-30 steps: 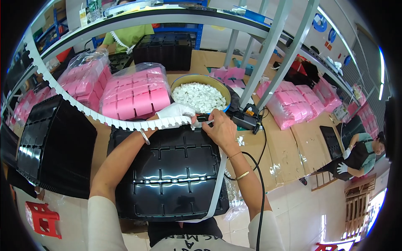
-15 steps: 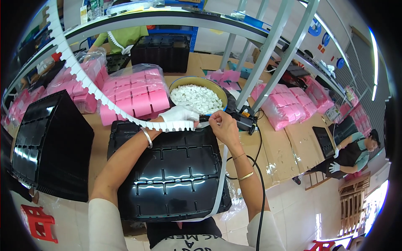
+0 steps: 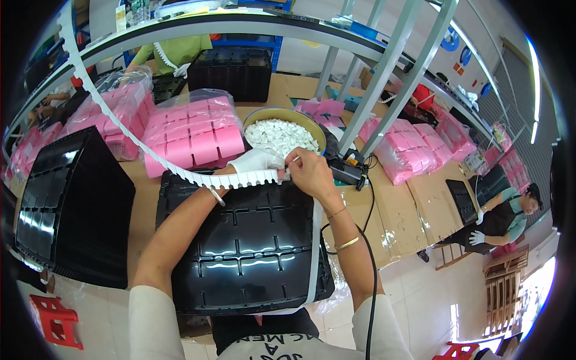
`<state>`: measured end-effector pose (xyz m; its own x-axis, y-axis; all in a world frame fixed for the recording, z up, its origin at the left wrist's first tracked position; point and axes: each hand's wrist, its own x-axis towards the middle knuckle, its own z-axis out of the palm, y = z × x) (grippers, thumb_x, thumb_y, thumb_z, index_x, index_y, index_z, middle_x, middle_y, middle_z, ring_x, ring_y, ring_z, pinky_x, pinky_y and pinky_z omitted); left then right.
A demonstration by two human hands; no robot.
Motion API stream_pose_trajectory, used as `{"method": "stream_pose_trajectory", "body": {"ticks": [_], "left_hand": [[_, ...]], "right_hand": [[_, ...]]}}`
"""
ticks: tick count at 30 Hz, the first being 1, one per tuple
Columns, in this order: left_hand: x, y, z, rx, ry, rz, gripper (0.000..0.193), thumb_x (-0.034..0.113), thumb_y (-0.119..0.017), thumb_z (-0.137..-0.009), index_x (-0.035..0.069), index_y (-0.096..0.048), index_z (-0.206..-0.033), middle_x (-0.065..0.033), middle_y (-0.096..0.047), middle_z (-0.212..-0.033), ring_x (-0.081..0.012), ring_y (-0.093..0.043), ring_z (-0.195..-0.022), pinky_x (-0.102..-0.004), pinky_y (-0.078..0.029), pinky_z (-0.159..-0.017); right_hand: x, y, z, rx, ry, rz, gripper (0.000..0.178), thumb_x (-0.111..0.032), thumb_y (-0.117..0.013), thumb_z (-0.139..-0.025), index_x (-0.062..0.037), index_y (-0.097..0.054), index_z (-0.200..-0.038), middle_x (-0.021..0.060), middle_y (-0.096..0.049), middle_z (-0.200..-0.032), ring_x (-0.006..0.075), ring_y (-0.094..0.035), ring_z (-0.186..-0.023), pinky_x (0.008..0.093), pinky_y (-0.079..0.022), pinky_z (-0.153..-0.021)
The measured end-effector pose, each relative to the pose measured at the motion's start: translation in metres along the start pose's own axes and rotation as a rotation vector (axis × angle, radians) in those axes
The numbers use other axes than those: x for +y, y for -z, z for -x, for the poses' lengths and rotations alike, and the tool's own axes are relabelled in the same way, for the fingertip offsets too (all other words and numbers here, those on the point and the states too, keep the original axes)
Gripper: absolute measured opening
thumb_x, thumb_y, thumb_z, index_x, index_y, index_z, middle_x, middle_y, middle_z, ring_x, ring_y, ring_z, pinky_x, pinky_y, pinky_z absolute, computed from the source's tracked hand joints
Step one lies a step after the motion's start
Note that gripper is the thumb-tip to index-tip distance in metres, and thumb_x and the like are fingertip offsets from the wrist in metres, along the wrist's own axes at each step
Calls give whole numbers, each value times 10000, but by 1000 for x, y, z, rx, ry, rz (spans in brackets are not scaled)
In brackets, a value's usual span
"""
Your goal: The person peels adhesive pads from a strip and sticks them onto a black plastic tray by hand, places a pink foam insert inside, and repeats applying adhesive pads onto another tray.
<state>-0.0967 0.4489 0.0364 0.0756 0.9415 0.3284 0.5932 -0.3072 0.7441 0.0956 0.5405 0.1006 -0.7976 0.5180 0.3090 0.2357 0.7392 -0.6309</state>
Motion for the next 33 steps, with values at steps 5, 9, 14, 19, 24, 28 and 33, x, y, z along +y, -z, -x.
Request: {"method": "stream_pose_trajectory", "body": {"ticks": [5, 9, 14, 19, 24, 28, 33], "left_hand": [[27, -6, -16, -10, -26, -203, 106, 77, -642, -898, 18, -704, -835, -60, -669, -807, -162, -654, -773, -293, -511, -713], [22, -8, -13, 94, -17, -32, 66, 103, -688, -806, 44, -709, -785, -87, -694, -771, -208, -660, -697, -334, -500, -668], [38, -2, 2, 95, -36, -185, 172, 106, -620, -872, -18, -714, -798, -78, -685, -726, -154, -662, -724, -299, -506, -688], [36, -12, 7, 199, 86, 46, 143, 110, -645, -891, 6, -719, -826, -69, -694, -786, -151, -676, -759, -294, -512, -707], [-12, -11, 4, 197, 166, 195, 86, 119, -682, -831, 37, -709, -832, -87, -686, -806, -216, -675, -778, -346, -520, -720], [36, -16, -17, 79, 26, -247, 66, 114, -680, -802, 58, -703, -828, -107, -675, -801, -273, -669, -778, -366, -519, -719], [24, -11, -5, 67, 187, 2, 127, 28, -622, -896, -12, -692, -797, -78, -663, -822, -156, -674, -813, -291, -534, -757]], "right_hand": [[26, 10, 2, 15, -3, 180, 130, -140, -618, -831, -114, -710, -918, 174, -722, -816, 393, -700, -847, 493, -543, -759], [4, -1, -3, -12, 6, 263, 136, -157, -682, -797, -108, -713, -919, 192, -724, -846, 401, -699, -856, 491, -545, -762], [-8, 1, -20, -29, 49, 263, 219, -144, -763, -701, -108, -716, -912, 218, -721, -879, 414, -697, -884, 477, -547, -771], [-12, -1, -26, -90, 43, 276, 253, -124, -750, -674, -108, -710, -923, 217, -721, -894, 403, -701, -894, 480, -544, -772], [-5, -6, -20, -37, 47, 351, 207, -156, -723, -718, -122, -710, -922, 219, -717, -894, 400, -698, -908, 485, -541, -776], [25, 10, -6, 16, -10, 361, 182, -87, -605, -773, -132, -725, -902, 201, -715, -840, 416, -692, -866, 500, -549, -773], [19, 13, -15, -18, -33, 280, 175, -83, -599, -793, -118, -715, -920, 208, -723, -920, 409, -689, -926, 492, -537, -802]]}}
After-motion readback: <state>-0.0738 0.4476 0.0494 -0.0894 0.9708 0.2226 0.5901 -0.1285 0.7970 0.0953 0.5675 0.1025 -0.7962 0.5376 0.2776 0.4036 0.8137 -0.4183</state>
